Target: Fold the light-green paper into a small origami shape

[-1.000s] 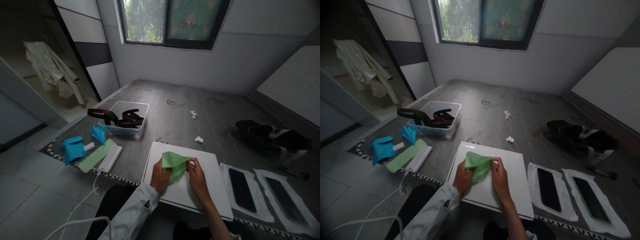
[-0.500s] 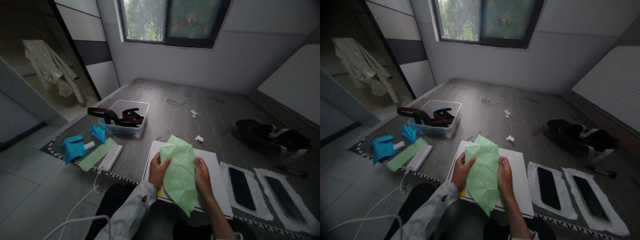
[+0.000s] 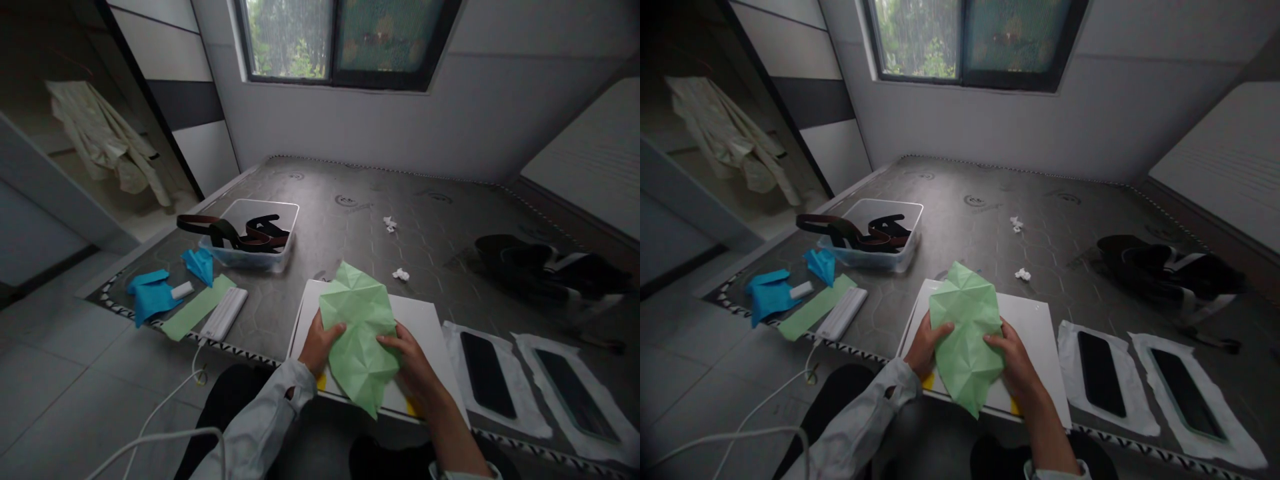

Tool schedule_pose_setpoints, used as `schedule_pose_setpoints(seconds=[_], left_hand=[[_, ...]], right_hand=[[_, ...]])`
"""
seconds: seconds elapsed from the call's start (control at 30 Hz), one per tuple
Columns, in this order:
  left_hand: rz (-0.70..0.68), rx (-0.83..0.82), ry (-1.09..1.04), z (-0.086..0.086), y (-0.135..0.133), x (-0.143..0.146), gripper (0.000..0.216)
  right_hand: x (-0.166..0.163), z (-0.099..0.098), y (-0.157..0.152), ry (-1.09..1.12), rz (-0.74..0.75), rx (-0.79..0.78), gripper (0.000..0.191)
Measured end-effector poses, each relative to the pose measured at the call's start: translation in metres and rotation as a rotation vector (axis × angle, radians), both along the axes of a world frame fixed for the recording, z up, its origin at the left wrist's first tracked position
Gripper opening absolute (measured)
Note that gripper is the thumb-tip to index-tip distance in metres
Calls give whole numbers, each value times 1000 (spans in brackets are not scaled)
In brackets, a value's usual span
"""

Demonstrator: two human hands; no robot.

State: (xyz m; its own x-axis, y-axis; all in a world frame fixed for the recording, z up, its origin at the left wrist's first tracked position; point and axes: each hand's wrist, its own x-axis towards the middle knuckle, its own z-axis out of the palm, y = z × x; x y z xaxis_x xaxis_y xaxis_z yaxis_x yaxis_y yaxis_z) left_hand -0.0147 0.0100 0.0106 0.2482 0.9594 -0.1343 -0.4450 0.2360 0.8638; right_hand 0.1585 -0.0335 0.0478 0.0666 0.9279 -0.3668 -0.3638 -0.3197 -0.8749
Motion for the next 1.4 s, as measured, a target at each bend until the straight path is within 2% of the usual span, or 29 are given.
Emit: schedule_pose_setpoints(seconds=[0.23, 0.37, 0.5, 0.57, 0.73, 0.97, 1.07, 1.13, 1.2, 1.23, 1.3, 1.4], left_hand=[[-28, -113, 33, -4, 1, -2, 45], [-26, -84, 104, -4, 3, -1, 45], [22, -38, 150, -3, 6, -1, 47], [61, 10, 177, -1, 7, -2, 42], [177, 79, 320, 6, 9, -3, 31], [317, 81, 391, 6, 13, -6, 29], [318, 39, 372, 0, 15, -6, 31], [326, 13, 363, -2, 15, -6, 33], [341, 23, 373, -2, 15, -6, 33], [343, 26, 378, -2, 14, -6, 33], [338, 12, 383, -2, 14, -6, 36], [362, -32, 366, -3, 16, -7, 38]], right_hand=[[0, 12, -2, 195, 16, -46, 48], [1, 11, -3, 169, 70, -46, 52], [9, 9, -1, 49, 155, -26, 54], [17, 10, 1, -43, 111, -2, 53], [40, 7, 6, -244, -149, -11, 54], [56, -9, 9, -332, -342, 1, 52], [64, -15, 9, -605, -433, -94, 53], [70, -17, 9, -855, -452, -163, 53], [74, -17, 8, -999, -458, -173, 54], [75, -16, 8, -1003, -466, -153, 54], [73, -12, 7, -870, -487, -98, 54], [65, -4, 6, -470, -391, -11, 59]])
